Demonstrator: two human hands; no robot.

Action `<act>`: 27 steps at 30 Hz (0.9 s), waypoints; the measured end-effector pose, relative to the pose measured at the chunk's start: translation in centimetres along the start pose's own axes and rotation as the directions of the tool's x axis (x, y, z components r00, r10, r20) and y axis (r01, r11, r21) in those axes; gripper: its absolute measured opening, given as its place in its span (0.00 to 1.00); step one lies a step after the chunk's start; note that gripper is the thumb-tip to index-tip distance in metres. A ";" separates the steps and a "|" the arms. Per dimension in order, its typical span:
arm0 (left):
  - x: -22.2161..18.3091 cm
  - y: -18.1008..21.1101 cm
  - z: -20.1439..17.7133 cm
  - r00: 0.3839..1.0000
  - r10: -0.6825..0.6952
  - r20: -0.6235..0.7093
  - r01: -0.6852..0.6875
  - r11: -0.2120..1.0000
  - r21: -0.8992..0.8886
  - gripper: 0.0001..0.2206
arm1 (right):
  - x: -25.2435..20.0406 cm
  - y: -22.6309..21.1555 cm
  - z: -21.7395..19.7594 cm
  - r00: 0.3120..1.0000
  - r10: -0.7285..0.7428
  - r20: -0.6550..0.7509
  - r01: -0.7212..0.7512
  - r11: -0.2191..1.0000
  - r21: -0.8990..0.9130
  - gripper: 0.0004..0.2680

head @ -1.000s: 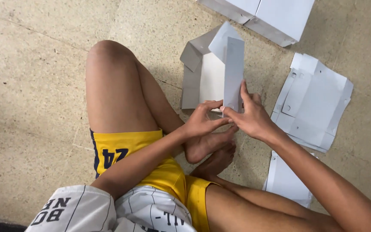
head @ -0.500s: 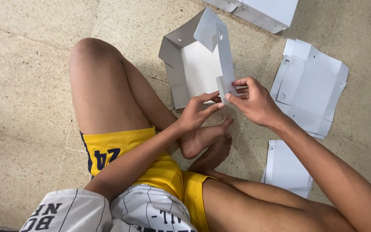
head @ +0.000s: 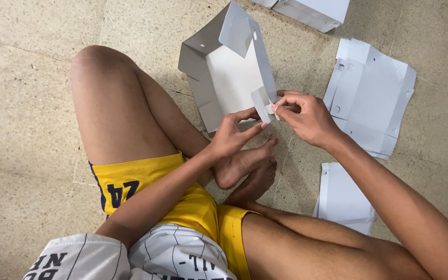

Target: Folding flat cardboard cutouts into rectangular boxes by hand.

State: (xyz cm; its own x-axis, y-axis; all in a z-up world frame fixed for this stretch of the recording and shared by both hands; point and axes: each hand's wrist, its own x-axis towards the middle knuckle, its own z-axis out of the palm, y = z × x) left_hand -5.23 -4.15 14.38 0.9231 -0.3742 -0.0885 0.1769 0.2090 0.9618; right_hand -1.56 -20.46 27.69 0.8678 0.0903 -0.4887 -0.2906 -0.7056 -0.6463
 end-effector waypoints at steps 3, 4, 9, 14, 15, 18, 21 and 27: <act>0.2 -1.2 0.2 1.000 0.002 -0.004 -0.002 1.000 -0.008 0.21 | 0.4 0.7 0.0 1.000 -0.028 0.004 0.028 1.000 -0.004 0.06; 0.1 -1.0 0.2 1.000 0.002 -0.006 -0.002 1.000 -0.009 0.21 | 0.4 0.9 0.0 1.000 -0.028 0.006 0.028 1.000 -0.005 0.06; -0.1 0.5 0.2 1.000 -0.027 -0.008 0.027 0.998 -0.055 0.21 | 0.2 0.8 -0.1 1.000 -0.004 -0.008 0.004 1.000 0.029 0.06; -0.4 0.7 0.2 1.000 -0.028 0.000 0.028 0.999 -0.042 0.22 | 0.6 1.5 -0.3 1.000 -0.009 0.010 0.009 1.000 0.016 0.07; -0.4 0.7 0.2 1.000 -0.030 0.001 0.030 0.999 -0.042 0.22 | 0.7 1.6 -0.3 1.000 -0.014 0.017 0.013 0.999 0.030 0.07; -0.3 0.6 0.2 1.000 -0.028 0.009 0.028 0.999 -0.047 0.21 | 0.6 1.4 -0.2 1.000 -0.005 0.015 0.005 0.999 0.035 0.08; -0.4 1.2 0.2 1.000 -0.020 -0.003 0.019 0.999 -0.043 0.21 | -0.2 0.7 -0.1 1.000 -0.006 0.021 0.006 1.000 0.029 0.10; -0.5 1.7 0.2 0.999 0.006 -0.042 -0.008 0.998 -0.056 0.23 | -0.4 0.4 0.3 0.988 -0.140 0.059 0.142 0.990 -0.024 0.11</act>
State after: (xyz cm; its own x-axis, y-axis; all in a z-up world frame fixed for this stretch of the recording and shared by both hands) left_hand -5.50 -3.81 16.15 0.9378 -0.3344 -0.0937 0.1881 0.2622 0.9465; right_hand -2.10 -20.57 27.45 0.8747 0.2294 -0.4269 -0.1551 -0.7020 -0.6950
